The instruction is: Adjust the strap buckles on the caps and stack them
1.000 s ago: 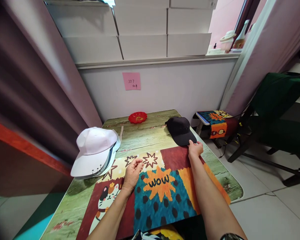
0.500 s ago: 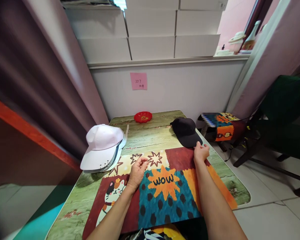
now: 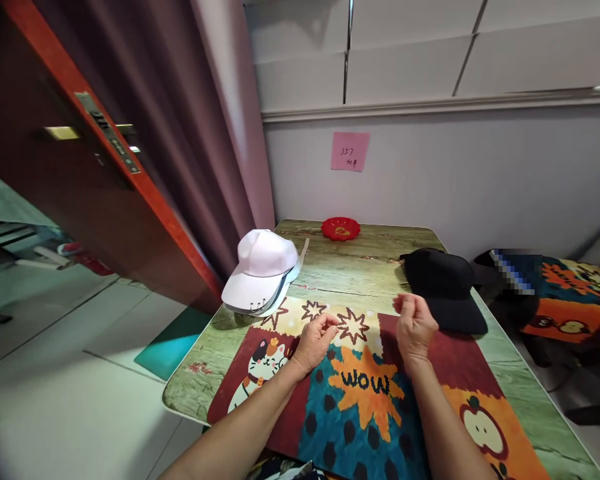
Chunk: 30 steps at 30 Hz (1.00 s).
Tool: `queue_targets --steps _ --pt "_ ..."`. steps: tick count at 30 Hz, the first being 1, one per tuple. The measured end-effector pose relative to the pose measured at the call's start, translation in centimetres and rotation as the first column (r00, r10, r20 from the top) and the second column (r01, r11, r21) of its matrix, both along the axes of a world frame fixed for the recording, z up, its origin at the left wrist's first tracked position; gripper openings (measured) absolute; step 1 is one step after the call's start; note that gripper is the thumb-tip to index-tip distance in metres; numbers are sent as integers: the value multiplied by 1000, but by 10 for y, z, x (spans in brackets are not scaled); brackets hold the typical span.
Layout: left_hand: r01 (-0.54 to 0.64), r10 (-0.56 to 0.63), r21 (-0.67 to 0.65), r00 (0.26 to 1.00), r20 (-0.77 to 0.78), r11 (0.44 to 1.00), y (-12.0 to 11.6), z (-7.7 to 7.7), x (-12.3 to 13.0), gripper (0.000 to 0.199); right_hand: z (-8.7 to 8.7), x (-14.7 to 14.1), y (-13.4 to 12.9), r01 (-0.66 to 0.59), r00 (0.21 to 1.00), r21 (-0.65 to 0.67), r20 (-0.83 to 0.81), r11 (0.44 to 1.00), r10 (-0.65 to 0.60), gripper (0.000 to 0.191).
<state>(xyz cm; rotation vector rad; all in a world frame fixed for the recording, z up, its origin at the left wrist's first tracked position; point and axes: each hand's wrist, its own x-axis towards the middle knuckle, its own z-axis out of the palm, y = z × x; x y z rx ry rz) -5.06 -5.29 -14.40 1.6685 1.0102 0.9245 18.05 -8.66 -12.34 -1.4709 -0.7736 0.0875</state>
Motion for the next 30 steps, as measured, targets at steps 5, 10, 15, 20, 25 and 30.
queue_targets --steps 5,10,15,20,25,30 --pt "-25 27 -44 999 48 999 -10 3 4 22 -2 -42 61 -250 906 137 -316 958 282 49" --pt "-230 225 116 973 54 966 18 43 -19 34 -30 -43 87 -183 803 154 -547 971 238 46" --pt "-554 662 553 750 4 623 105 125 -77 71 -41 -26 89 -190 756 135 -612 973 232 42" --pt "-566 707 432 628 -327 702 161 149 -108 109 -41 -22 91 -209 729 129 -640 969 242 39" --pt "-551 653 356 678 -336 755 178 129 -116 106 -39 -23 91 -219 709 131 -659 967 250 38" --pt "-577 707 458 683 -183 676 180 123 -119 76 -35 -23 90 -216 699 131 -671 968 247 37"
